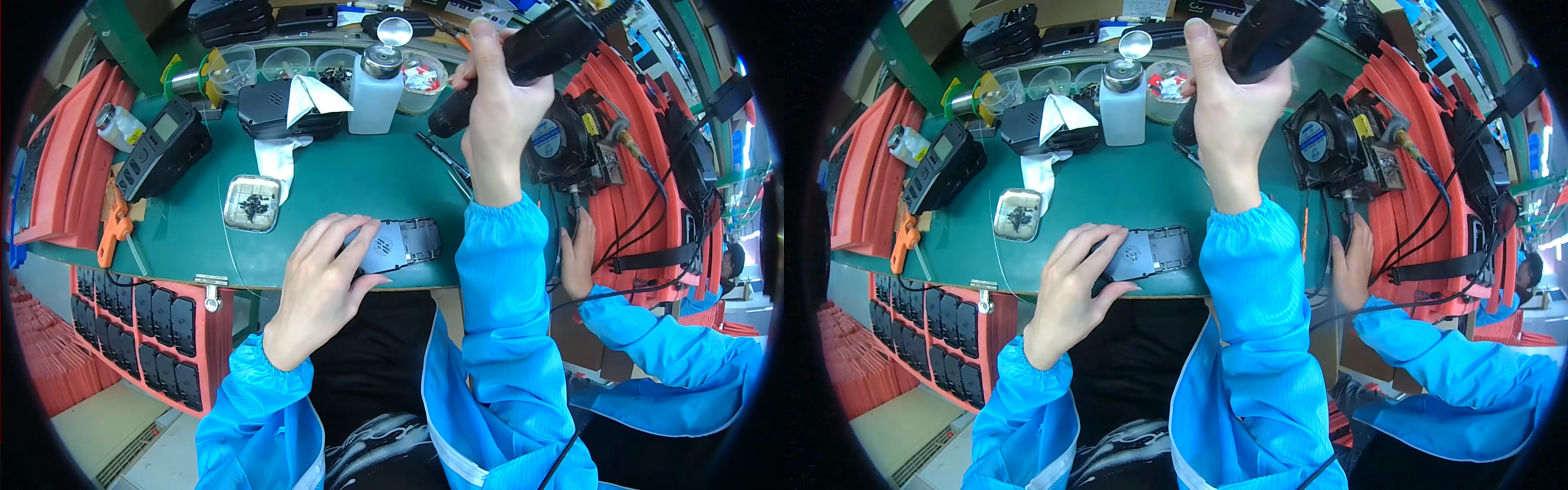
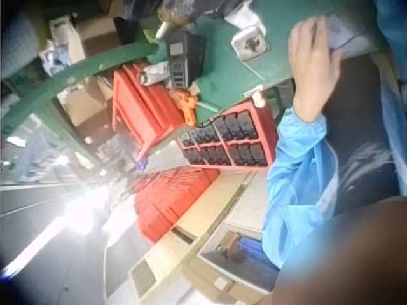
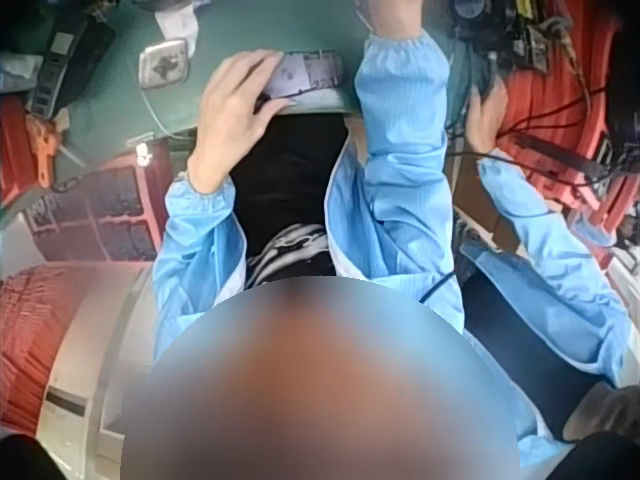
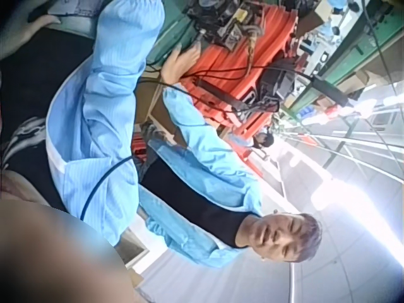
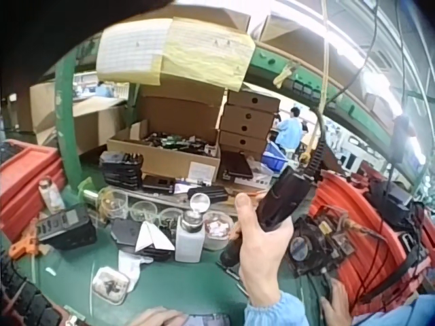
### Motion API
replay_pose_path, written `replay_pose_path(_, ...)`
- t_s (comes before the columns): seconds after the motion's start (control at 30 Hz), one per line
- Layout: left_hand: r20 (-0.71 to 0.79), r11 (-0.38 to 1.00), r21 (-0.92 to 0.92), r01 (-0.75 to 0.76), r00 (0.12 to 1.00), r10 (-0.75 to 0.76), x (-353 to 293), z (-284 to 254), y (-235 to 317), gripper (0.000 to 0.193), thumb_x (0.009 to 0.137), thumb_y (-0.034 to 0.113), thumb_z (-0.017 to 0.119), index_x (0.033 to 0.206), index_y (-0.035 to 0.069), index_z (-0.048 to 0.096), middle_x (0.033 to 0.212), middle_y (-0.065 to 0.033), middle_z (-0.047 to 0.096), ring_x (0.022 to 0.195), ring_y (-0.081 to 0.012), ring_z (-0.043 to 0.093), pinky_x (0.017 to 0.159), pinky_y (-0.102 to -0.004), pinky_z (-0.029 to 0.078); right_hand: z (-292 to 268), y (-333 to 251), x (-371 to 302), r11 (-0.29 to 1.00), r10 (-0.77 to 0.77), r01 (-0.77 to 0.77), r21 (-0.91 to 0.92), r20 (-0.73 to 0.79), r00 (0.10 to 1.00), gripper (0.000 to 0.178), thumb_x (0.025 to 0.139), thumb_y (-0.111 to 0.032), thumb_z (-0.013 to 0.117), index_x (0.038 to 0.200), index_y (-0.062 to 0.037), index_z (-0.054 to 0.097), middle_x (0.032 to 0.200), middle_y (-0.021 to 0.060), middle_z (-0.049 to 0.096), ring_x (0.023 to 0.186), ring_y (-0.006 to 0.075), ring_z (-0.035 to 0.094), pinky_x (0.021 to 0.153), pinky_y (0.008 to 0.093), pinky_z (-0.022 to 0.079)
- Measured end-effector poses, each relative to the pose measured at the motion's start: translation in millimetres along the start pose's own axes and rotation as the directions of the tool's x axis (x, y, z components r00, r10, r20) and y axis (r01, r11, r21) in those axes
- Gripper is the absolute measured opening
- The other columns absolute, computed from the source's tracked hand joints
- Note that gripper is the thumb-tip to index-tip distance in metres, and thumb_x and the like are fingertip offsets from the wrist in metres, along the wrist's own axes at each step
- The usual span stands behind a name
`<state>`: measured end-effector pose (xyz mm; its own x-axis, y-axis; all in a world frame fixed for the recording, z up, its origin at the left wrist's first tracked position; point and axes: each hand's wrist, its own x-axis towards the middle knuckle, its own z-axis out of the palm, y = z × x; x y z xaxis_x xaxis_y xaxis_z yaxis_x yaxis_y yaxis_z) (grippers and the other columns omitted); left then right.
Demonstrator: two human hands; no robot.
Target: Assembling a handheld electronic device by inserting a PCB and housing components then securing with an electric screwdriver.
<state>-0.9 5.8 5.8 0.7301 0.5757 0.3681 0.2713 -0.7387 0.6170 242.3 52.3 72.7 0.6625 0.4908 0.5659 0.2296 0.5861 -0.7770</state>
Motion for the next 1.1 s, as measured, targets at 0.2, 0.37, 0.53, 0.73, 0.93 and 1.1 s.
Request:
replay_pose_path(0.2,0.0,1.0,0.012,-0.003,1.0,0.003,1,-1,1,0.068,0.065,0.01,0.09,0.129,0.001,0.067,0.127,-0.0143,0.065,0.116,-0.037,0.061,0.097,-0.0457,0.052,3,12,-2,0.999,0.013,-0.013,-0.041,0.022,1.0,0.036,0.091,-0.022,0.085,0.104,-0.0015,0.058,0.071,0.0051,0.061,0.057,0.0135,0.06,0.057,0.0273,0.05)
replay_pose_path(0.37,0.001,1.0,0.011,-0.003,1.0,0.003,2,0,1,0.068,0.065,0.01,0.091,0.128,0.001,0.067,0.128,-0.0139,0.065,0.116,-0.0374,0.061,0.097,-0.0461,0.052,4,17,-3,0.998,0.032,-0.031,-0.046,0.021,0.999,0.041,0.09,-0.026,0.085,0.107,-0.0008,0.057,0.077,0.0052,0.062,0.059,0.0136,0.061,0.057,0.0274,0.051)
replay_pose_path(0.53,0.005,1.0,0.017,-0.007,1.0,0.007,2,0,0,0.066,0.067,0.011,0.089,0.127,0.001,0.066,0.126,-0.0142,0.064,0.116,-0.0389,0.061,0.098,-0.0476,0.052,8,18,-6,0.997,0.055,-0.054,-0.047,0.008,0.998,0.047,0.089,-0.03,0.086,0.109,-0.0005,0.056,0.081,0.0045,0.062,0.061,0.0133,0.062,0.058,0.0271,0.051)
replay_pose_path(0.73,-0.001,1.0,0.013,-0.017,1.0,0.017,1,0,0,0.067,0.066,0.01,0.089,0.128,0.0,0.065,0.125,-0.0146,0.064,0.115,-0.039,0.061,0.098,-0.0475,0.052,7,28,-4,0.998,0.048,-0.046,-0.051,0.032,0.998,0.052,0.088,-0.033,0.087,0.112,-0.0003,0.055,0.084,0.0039,0.062,0.064,0.0129,0.063,0.06,0.0266,0.052)
replay_pose_path(0.93,-0.004,1.0,0.011,-0.02,1.0,0.02,1,0,1,0.067,0.066,0.009,0.089,0.128,0.0,0.065,0.125,-0.0149,0.064,0.115,-0.0391,0.061,0.098,-0.0473,0.052,6,25,-8,0.989,0.051,-0.049,-0.137,0.016,0.999,0.053,0.088,-0.033,0.087,0.114,-0.001,0.055,0.088,0.003,0.062,0.073,0.0123,0.064,0.066,0.0274,0.052)
replay_pose_path(1.1,-0.007,1.0,0.019,-0.021,1.0,0.022,0,-1,1,0.066,0.066,0.008,0.089,0.128,0.0,0.065,0.126,-0.0149,0.064,0.116,-0.0393,0.061,0.098,-0.0474,0.052,6,24,-8,0.983,0.057,-0.054,-0.175,0.013,0.998,0.049,0.09,-0.032,0.086,0.114,-0.0021,0.055,0.09,0.0027,0.062,0.079,0.0117,0.064,0.071,0.0273,0.052)
